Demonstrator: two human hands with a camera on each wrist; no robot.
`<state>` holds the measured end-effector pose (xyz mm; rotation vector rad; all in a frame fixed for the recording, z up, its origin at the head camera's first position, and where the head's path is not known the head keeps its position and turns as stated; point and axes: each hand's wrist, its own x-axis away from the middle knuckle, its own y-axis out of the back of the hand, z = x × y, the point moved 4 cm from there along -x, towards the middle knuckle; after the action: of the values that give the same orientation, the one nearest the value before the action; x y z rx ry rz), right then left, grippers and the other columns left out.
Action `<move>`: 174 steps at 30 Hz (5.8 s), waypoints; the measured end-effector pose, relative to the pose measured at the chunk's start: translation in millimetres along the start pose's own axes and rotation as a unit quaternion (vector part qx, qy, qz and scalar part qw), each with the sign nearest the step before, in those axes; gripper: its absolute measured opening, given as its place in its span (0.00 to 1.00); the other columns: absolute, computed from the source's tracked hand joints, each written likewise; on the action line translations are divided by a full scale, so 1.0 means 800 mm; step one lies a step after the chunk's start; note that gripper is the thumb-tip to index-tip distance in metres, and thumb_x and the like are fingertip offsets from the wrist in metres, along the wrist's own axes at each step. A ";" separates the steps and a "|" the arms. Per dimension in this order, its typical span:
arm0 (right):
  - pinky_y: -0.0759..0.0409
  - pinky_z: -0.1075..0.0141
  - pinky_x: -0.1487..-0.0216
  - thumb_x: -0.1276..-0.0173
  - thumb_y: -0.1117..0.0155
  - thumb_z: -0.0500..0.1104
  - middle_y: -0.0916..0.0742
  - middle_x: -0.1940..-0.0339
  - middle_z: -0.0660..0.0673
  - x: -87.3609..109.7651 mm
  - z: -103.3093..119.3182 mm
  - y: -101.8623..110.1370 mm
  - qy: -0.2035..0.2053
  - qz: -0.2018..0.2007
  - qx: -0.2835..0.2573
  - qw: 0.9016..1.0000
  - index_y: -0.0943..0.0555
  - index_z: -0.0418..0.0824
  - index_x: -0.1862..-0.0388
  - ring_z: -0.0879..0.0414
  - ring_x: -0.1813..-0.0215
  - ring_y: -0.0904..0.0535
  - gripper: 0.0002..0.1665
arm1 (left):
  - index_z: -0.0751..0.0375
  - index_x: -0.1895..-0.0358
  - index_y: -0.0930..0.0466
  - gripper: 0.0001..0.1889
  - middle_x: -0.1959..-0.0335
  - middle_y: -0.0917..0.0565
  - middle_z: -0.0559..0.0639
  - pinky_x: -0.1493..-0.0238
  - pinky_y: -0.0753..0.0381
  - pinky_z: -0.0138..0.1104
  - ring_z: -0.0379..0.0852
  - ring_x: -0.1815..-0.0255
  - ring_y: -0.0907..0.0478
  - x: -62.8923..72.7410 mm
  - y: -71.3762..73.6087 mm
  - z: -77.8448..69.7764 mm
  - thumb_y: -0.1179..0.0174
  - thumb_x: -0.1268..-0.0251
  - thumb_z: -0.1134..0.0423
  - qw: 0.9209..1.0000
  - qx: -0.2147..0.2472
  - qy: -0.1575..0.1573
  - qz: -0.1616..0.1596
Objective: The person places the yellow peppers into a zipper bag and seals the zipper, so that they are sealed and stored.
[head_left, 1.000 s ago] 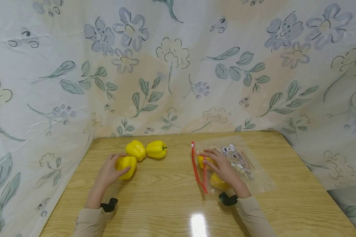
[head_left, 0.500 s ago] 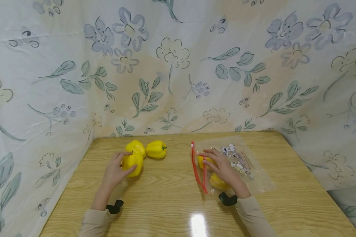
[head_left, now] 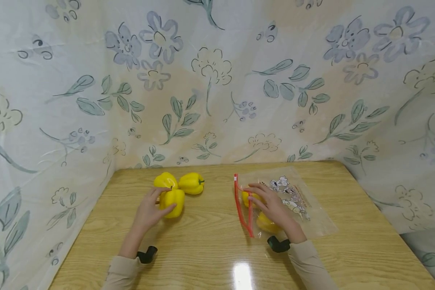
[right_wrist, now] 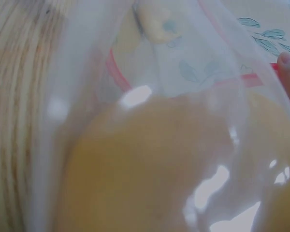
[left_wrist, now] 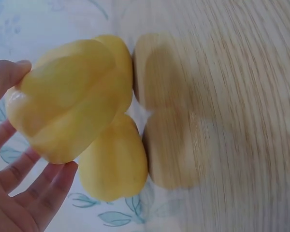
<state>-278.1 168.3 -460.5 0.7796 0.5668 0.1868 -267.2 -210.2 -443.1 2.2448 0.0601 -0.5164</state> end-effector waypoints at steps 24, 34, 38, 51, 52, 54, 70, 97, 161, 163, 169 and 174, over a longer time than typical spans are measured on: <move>0.32 0.46 0.38 0.31 0.45 0.51 0.24 0.40 0.46 0.000 0.002 0.001 0.009 -0.001 -0.003 1.000 0.22 0.50 0.44 0.46 0.37 0.31 0.18 | 0.57 0.48 0.28 0.26 0.47 0.25 0.52 0.51 0.21 0.45 0.54 0.45 0.27 -0.004 -0.036 -0.028 0.30 0.51 0.55 0.994 0.091 0.028 0.059; 0.31 0.44 0.40 0.32 0.45 0.52 0.24 0.40 0.46 0.000 0.004 0.002 0.005 -0.001 -0.004 1.000 0.22 0.51 0.44 0.45 0.37 0.31 0.18 | 0.57 0.49 0.29 0.26 0.47 0.25 0.51 0.49 0.22 0.44 0.53 0.43 0.28 -0.010 -0.052 -0.040 0.30 0.51 0.56 0.988 0.124 0.046 0.078; 0.30 0.44 0.41 0.32 0.44 0.50 0.24 0.40 0.45 0.000 0.005 0.002 0.013 -0.002 0.000 1.000 0.22 0.50 0.44 0.44 0.38 0.30 0.18 | 0.56 0.50 0.29 0.25 0.47 0.25 0.51 0.49 0.21 0.41 0.52 0.43 0.28 -0.012 -0.059 -0.043 0.29 0.51 0.57 0.987 0.134 0.051 0.079; 0.31 0.43 0.41 0.32 0.43 0.49 0.23 0.41 0.44 -0.001 0.007 0.003 0.021 -0.008 0.005 1.000 0.22 0.49 0.45 0.43 0.38 0.30 0.18 | 0.57 0.51 0.30 0.24 0.48 0.26 0.52 0.49 0.22 0.41 0.54 0.43 0.27 -0.015 -0.083 -0.060 0.30 0.51 0.60 0.973 0.207 0.059 0.089; 0.31 0.43 0.41 0.32 0.43 0.49 0.23 0.41 0.44 -0.001 0.007 0.002 0.022 -0.009 0.005 1.000 0.22 0.48 0.45 0.43 0.38 0.30 0.18 | 0.56 0.51 0.30 0.24 0.48 0.26 0.52 0.49 0.21 0.40 0.54 0.43 0.27 -0.015 -0.085 -0.062 0.30 0.51 0.60 0.972 0.207 0.060 0.090; 0.31 0.43 0.41 0.32 0.43 0.49 0.23 0.41 0.44 -0.001 0.007 0.003 0.020 -0.008 0.005 1.000 0.22 0.49 0.45 0.44 0.38 0.30 0.18 | 0.56 0.50 0.30 0.24 0.48 0.27 0.51 0.49 0.21 0.40 0.54 0.43 0.27 -0.016 -0.089 -0.065 0.30 0.51 0.60 0.972 0.209 0.058 0.092; 0.32 0.45 0.39 0.32 0.44 0.52 0.23 0.40 0.47 0.000 0.005 0.002 0.002 -0.002 0.000 1.000 0.22 0.51 0.44 0.46 0.37 0.31 0.19 | 0.48 0.34 0.36 0.36 0.43 0.30 0.52 0.48 0.22 0.40 0.51 0.42 0.29 -0.015 -0.116 -0.079 0.32 0.48 0.58 0.971 0.204 0.035 0.117; 0.33 0.45 0.38 0.32 0.45 0.51 0.24 0.39 0.47 0.001 0.004 0.002 0.000 -0.001 -0.004 1.000 0.22 0.51 0.45 0.47 0.37 0.31 0.18 | 0.61 0.38 0.35 0.34 0.48 0.28 0.61 0.52 0.20 0.45 0.57 0.48 0.27 -0.012 -0.152 -0.112 0.31 0.49 0.62 0.954 0.271 0.056 0.115; 0.26 0.48 0.45 0.34 0.40 0.45 0.20 0.45 0.46 -0.006 0.015 0.002 0.047 -0.045 0.012 0.998 0.21 0.48 0.47 0.48 0.44 0.24 0.16 | 0.68 0.43 0.32 0.28 0.50 0.21 0.59 0.56 0.19 0.38 0.52 0.53 0.20 0.006 -0.206 -0.123 0.35 0.44 0.59 0.889 0.370 0.094 0.254; 0.25 0.48 0.46 0.34 0.40 0.43 0.20 0.45 0.44 -0.006 0.016 0.001 0.053 -0.050 0.011 0.997 0.21 0.47 0.47 0.48 0.44 0.24 0.17 | 0.69 0.43 0.32 0.28 0.51 0.21 0.59 0.56 0.19 0.37 0.51 0.54 0.20 0.007 -0.207 -0.125 0.34 0.44 0.59 0.891 0.366 0.090 0.252; 0.24 0.48 0.48 0.34 0.40 0.42 0.20 0.46 0.44 -0.007 0.019 0.002 0.065 -0.057 0.008 0.996 0.21 0.47 0.47 0.47 0.45 0.23 0.16 | 0.69 0.44 0.32 0.27 0.52 0.20 0.58 0.56 0.19 0.37 0.52 0.54 0.19 0.007 -0.209 -0.129 0.34 0.45 0.60 0.895 0.364 0.090 0.241; 0.25 0.49 0.47 0.33 0.42 0.45 0.20 0.45 0.46 -0.006 0.018 0.002 0.052 -0.053 0.008 0.997 0.21 0.49 0.46 0.48 0.43 0.25 0.16 | 0.70 0.45 0.31 0.27 0.53 0.20 0.59 0.56 0.19 0.37 0.54 0.54 0.20 0.008 -0.212 -0.133 0.34 0.45 0.61 0.893 0.373 0.090 0.235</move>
<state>-274.6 158.8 -449.4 0.7569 0.7078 0.1258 -260.3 -19.6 -504.0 2.9086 -0.6820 -0.0472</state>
